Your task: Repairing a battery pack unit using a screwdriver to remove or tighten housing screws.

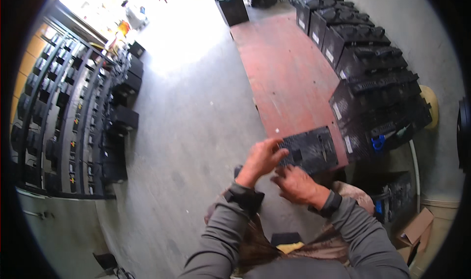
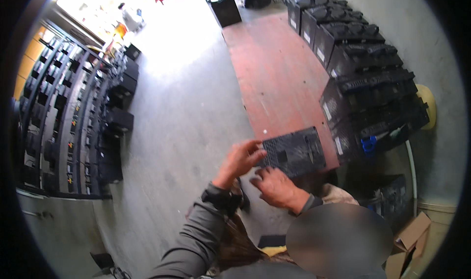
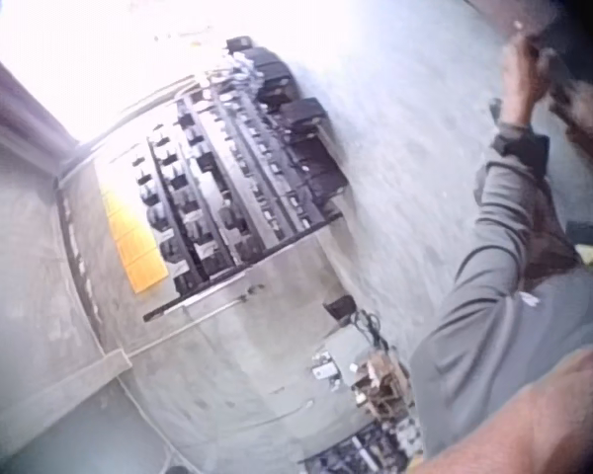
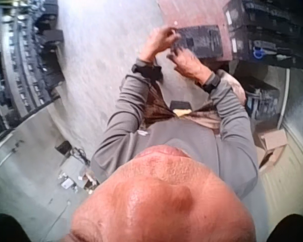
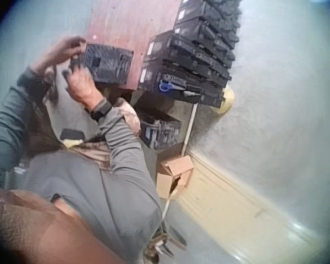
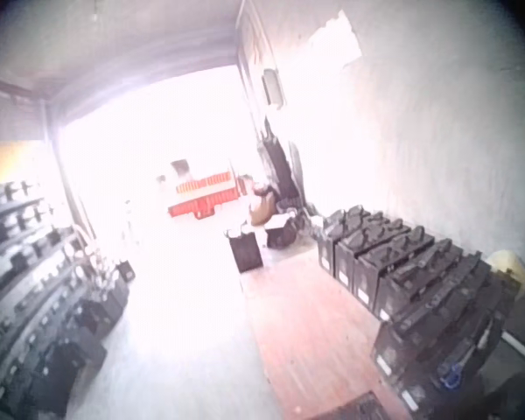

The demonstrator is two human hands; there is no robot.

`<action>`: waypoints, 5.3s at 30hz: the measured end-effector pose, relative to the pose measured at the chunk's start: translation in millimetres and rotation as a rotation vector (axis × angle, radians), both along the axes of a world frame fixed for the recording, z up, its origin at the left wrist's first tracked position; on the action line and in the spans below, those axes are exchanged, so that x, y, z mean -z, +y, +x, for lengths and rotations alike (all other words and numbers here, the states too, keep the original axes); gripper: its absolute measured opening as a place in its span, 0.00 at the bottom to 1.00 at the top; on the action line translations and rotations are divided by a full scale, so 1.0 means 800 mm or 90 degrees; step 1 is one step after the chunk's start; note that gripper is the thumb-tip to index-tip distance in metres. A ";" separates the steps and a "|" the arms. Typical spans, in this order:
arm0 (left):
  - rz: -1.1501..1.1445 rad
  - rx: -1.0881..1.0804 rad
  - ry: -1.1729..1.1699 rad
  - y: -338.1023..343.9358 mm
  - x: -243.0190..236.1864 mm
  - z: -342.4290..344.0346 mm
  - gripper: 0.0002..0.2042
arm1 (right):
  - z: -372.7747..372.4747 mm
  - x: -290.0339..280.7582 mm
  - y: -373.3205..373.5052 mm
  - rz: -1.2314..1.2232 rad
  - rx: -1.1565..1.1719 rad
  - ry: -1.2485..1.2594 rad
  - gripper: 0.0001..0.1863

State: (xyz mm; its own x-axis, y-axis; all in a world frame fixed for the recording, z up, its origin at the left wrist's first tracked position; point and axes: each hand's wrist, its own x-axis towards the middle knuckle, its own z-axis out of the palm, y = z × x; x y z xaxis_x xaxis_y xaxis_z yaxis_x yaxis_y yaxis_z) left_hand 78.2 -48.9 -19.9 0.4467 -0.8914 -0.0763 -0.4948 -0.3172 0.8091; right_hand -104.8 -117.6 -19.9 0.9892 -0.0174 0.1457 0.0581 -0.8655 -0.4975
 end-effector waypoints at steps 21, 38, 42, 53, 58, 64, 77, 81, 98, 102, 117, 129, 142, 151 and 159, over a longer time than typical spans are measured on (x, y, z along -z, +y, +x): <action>-0.019 -0.023 -0.092 -0.009 -0.024 0.007 0.21 | 0.000 -0.015 -0.016 0.102 -0.005 0.064 0.19; -0.031 -0.034 -0.105 -0.007 -0.027 0.010 0.20 | 0.007 -0.020 -0.004 0.107 0.012 0.009 0.17; -0.021 -0.025 -0.088 -0.009 -0.030 0.009 0.20 | 0.007 -0.004 -0.012 0.064 -0.044 0.075 0.19; -0.028 -0.018 -0.092 -0.009 -0.028 0.011 0.21 | 0.006 -0.008 -0.006 0.118 0.026 0.118 0.21; -0.028 -0.015 -0.095 -0.009 -0.030 0.012 0.21 | 0.007 0.007 -0.006 0.150 -0.004 0.098 0.21; -0.028 -0.028 -0.075 -0.006 -0.032 0.013 0.21 | 0.008 0.010 -0.002 0.102 0.016 0.101 0.16; -0.014 -0.022 -0.055 -0.002 -0.035 0.014 0.21 | 0.014 0.008 -0.011 0.058 0.086 0.165 0.20; -0.014 -0.023 -0.068 -0.001 -0.037 0.018 0.21 | 0.009 -0.002 -0.003 0.155 0.031 0.065 0.20; -0.020 -0.021 -0.078 -0.003 -0.035 0.016 0.21 | 0.012 -0.025 -0.008 0.062 0.030 0.224 0.17; 0.012 -0.015 -0.057 -0.004 -0.037 0.016 0.21 | 0.014 -0.019 -0.009 0.035 0.063 0.237 0.18; 0.007 -0.012 -0.065 -0.006 -0.030 0.015 0.21 | 0.011 -0.002 -0.010 0.157 0.026 0.001 0.16; 0.014 -0.010 -0.077 -0.006 -0.028 0.014 0.22 | 0.009 -0.004 -0.005 0.104 -0.001 -0.052 0.16; 0.065 0.012 -0.063 -0.005 -0.030 0.008 0.21 | 0.009 -0.005 -0.010 0.098 0.004 0.046 0.20; 0.074 0.037 -0.066 0.003 -0.025 0.000 0.19 | 0.011 -0.003 -0.007 0.088 -0.009 0.025 0.19; 0.041 0.024 -0.102 0.015 -0.016 -0.010 0.14 | 0.005 0.002 -0.010 0.096 -0.010 0.048 0.17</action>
State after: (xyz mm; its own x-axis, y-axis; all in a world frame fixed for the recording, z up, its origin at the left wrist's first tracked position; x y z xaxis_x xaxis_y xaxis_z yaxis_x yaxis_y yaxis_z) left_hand 69.9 -36.9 -7.3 0.4247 -0.9031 -0.0635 -0.6284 -0.3445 0.6975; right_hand -101.1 -125.8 -21.8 0.9975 -0.0185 0.0681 0.0283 -0.7798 -0.6254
